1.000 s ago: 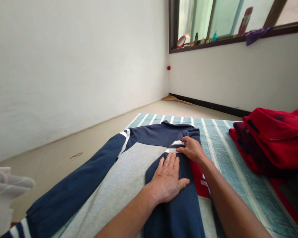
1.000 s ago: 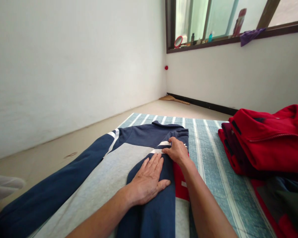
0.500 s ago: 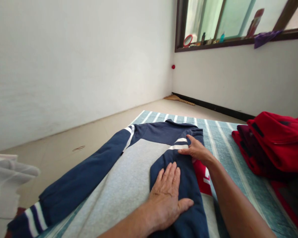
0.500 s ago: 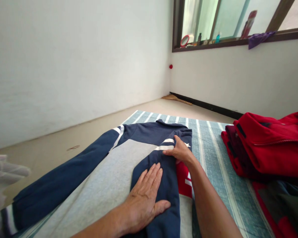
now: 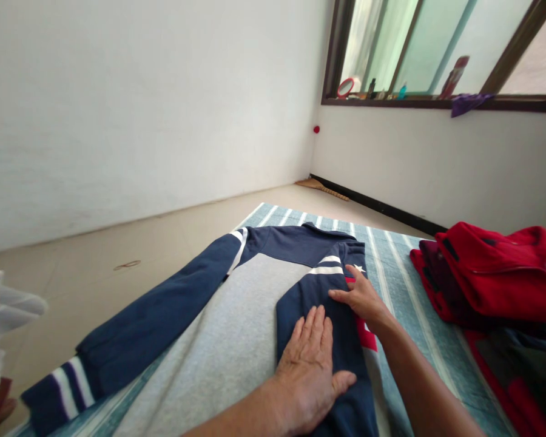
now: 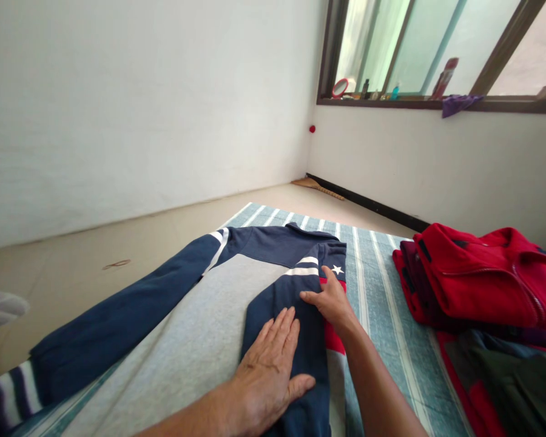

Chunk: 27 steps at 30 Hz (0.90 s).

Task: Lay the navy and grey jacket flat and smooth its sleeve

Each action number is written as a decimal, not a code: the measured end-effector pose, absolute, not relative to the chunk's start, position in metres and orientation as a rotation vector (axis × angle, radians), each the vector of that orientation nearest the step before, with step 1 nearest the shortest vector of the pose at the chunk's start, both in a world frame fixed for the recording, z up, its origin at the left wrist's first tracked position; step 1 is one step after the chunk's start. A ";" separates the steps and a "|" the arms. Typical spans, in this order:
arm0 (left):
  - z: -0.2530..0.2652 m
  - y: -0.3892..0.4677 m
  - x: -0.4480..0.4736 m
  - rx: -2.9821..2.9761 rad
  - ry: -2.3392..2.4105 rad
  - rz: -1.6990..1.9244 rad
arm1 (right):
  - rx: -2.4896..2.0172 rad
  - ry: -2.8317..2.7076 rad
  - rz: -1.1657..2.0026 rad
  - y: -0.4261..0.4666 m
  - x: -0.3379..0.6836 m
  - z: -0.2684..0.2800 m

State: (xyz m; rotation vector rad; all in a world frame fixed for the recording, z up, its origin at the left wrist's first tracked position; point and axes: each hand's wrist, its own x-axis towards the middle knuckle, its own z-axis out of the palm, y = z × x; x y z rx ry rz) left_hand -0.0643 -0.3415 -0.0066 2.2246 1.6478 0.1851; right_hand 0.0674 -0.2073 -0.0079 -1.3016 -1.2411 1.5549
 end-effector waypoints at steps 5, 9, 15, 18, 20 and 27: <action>0.000 -0.343 -0.061 2.241 1.630 0.148 | -1.258 -1.242 1.601 -0.220 0.070 -0.016; 0.003 -0.346 -0.057 2.251 1.580 0.084 | -1.224 -1.203 1.640 -0.219 0.071 -0.022; -0.001 -0.347 -0.054 2.300 1.573 0.020 | -1.145 -1.245 1.724 -0.217 0.075 -0.024; -0.003 -0.347 -0.053 2.323 1.598 0.009 | -1.128 -1.248 1.762 -0.216 0.074 -0.023; -0.004 -0.347 -0.052 2.340 1.613 -0.004 | -1.133 -1.234 1.780 -0.216 0.073 -0.023; 0.000 -0.348 -0.049 2.368 1.662 -0.108 | -1.152 -1.251 1.751 -0.216 0.070 -0.023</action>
